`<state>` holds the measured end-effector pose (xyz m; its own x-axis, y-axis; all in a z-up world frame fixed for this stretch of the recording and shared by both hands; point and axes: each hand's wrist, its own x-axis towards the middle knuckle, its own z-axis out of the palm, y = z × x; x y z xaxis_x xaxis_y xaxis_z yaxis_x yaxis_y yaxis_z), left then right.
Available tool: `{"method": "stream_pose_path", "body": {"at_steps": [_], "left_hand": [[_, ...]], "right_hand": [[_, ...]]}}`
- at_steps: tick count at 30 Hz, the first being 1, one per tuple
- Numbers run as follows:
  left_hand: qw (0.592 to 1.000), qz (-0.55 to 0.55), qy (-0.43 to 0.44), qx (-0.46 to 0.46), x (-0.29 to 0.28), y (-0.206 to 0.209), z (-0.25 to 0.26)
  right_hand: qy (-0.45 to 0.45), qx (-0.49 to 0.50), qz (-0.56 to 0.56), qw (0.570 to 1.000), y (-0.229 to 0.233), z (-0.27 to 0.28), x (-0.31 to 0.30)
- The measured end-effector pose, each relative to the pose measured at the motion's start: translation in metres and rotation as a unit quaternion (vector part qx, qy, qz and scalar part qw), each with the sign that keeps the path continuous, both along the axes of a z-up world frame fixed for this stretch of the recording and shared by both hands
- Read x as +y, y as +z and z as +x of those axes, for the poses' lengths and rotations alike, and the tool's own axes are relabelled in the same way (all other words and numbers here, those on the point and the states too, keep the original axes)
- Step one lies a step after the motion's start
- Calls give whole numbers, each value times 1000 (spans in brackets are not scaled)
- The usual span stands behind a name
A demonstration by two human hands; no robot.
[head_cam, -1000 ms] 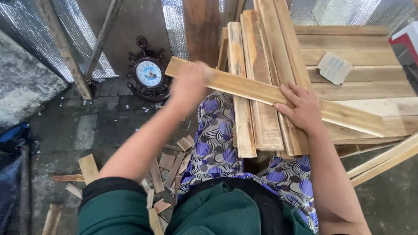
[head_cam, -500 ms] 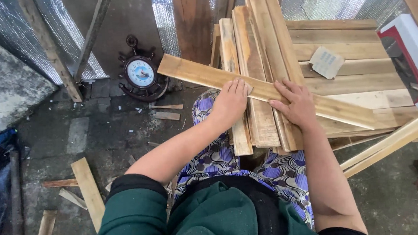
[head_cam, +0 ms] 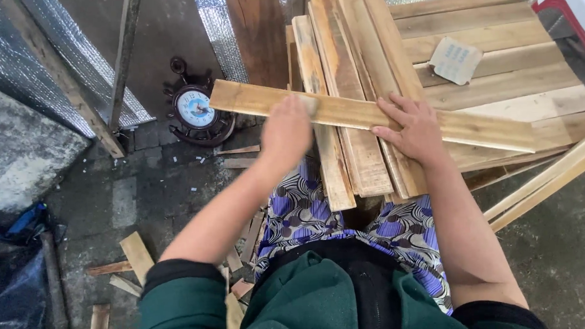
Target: Manually sanding the surfaces of multiple wooden planks using sandpaper in a workshop environment.
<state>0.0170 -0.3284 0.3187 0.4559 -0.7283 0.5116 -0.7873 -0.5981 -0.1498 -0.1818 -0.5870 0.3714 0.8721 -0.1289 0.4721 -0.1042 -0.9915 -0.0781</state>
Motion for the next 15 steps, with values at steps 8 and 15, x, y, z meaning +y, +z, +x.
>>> {"method": "stream_pose_path", "body": {"at_steps": [8,15], "left_hand": [[939,106,-112,309,-46,125,-106],[967,64,45,243,-6,181,24]], "right_hand": [[-1,12,21,1000,9,-1,7],[-23,90,72,993,15,0,9]]}}
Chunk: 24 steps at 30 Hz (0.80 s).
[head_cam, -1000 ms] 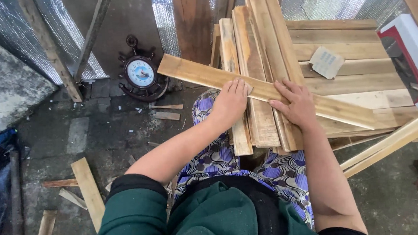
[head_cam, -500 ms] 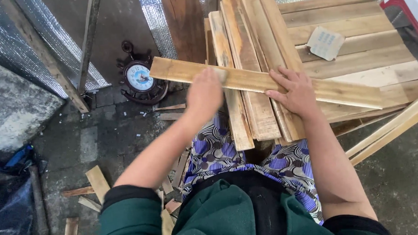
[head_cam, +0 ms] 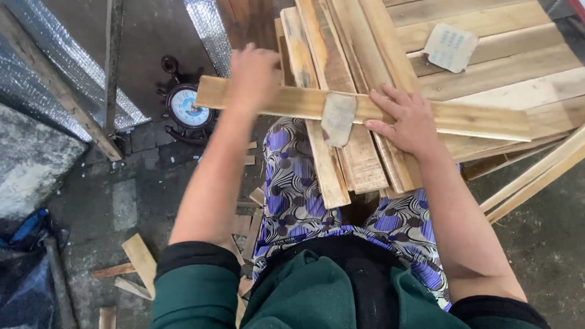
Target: Manually sanding the surfaces of multiple wooden planks using sandpaper in a workshop environment.
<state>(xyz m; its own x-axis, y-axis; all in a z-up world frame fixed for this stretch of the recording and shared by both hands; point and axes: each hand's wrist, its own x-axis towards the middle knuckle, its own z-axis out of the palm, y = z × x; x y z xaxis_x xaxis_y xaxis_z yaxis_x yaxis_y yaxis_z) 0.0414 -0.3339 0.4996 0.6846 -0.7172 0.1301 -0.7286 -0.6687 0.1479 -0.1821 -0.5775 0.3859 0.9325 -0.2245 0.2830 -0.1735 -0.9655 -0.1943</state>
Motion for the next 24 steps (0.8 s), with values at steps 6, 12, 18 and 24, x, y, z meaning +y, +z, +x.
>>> {"method": "stream_pose_path", "body": {"at_steps": [6,12,18,24], "left_hand": [[989,-34,7,141,5,-67,77],[976,-18,17,217,10,-57,70],[980,-39,30,193,7,-66,78],[975,-51,56,211,8,-57,64]], "right_hand": [[12,-81,-50,995,-18,3,-11],[19,-82,-37,996,-16,3,-9],[18,-76,-45,996,-17,1,-10],[27,-63,-38,997,-9,0,-7]]}}
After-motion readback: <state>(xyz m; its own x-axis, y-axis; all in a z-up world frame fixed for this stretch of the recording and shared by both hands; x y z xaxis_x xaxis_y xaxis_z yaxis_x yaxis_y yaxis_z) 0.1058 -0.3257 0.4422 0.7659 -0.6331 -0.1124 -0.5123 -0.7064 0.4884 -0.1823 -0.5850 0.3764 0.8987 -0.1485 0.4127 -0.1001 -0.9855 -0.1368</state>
